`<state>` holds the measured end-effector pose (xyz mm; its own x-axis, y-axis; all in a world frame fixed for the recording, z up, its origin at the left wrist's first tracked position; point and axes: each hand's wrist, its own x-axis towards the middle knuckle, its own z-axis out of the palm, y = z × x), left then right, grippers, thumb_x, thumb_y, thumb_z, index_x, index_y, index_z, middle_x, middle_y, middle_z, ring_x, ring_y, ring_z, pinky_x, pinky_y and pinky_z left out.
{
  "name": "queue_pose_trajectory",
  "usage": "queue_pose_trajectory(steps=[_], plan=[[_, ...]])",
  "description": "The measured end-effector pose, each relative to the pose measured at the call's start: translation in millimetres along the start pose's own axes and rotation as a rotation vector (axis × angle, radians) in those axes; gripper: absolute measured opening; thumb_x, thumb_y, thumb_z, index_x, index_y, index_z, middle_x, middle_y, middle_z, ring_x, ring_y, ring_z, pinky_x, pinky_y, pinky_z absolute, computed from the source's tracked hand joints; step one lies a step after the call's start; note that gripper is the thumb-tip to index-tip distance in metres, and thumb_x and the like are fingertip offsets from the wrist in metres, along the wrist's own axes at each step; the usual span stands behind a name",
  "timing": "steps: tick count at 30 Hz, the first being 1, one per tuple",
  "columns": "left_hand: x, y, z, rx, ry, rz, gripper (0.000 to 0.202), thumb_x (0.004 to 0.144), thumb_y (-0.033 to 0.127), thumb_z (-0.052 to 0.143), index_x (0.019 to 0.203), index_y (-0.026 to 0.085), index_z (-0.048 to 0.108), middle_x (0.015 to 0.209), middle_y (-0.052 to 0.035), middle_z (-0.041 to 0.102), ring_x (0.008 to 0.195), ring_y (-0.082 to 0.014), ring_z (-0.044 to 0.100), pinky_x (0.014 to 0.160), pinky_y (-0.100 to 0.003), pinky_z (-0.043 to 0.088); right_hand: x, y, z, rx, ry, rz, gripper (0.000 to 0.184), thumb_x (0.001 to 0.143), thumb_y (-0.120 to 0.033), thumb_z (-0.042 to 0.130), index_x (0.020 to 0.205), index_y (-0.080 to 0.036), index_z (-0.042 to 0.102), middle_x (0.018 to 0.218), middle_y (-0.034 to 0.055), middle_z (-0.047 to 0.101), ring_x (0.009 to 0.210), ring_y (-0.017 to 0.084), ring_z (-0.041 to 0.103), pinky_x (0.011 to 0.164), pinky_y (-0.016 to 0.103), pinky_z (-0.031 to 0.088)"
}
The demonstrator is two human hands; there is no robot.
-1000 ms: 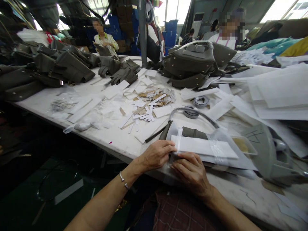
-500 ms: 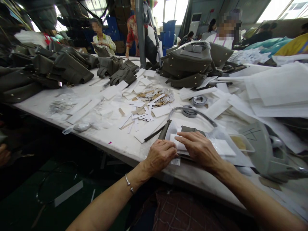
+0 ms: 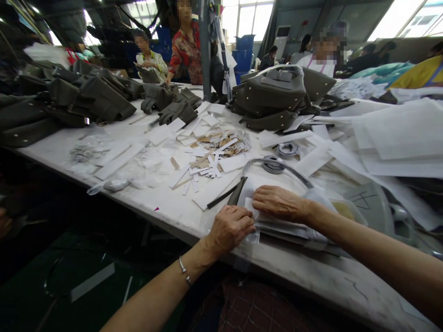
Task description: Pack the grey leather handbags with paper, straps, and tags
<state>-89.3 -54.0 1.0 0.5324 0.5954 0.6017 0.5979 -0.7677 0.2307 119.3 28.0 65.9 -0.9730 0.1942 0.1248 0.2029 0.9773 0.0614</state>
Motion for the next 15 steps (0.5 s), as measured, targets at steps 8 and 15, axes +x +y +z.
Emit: queue_pose_trajectory(steps=[8,15], plan=[[1.2,0.9,-5.2,0.023,-0.049,-0.011,0.016,0.098,0.034,0.054,0.097,0.02,0.063,0.099,-0.0022,0.07,0.095,-0.0159,0.064,0.082,-0.032,0.047,10.1,-13.3,16.8,-0.145,-0.042,0.539,0.016,0.092,-0.007,0.048,0.089,-0.016,0.062,0.083,0.0071,0.062,0.074,0.02,0.053,0.064,0.029,0.039],[-1.7,-4.7,-2.8,0.051,-0.087,0.021,0.016,0.095,0.036,0.058,0.092,0.02,0.063,0.097,-0.002,0.071,0.096,-0.0171,0.064,0.084,-0.032,0.047,-12.7,-43.3,-3.3,0.175,-0.092,0.593,0.026,0.086,-0.004,0.048,0.092,-0.019,0.068,0.089,0.0054,0.068,0.082,0.018,0.062,0.075,0.029,0.045]])
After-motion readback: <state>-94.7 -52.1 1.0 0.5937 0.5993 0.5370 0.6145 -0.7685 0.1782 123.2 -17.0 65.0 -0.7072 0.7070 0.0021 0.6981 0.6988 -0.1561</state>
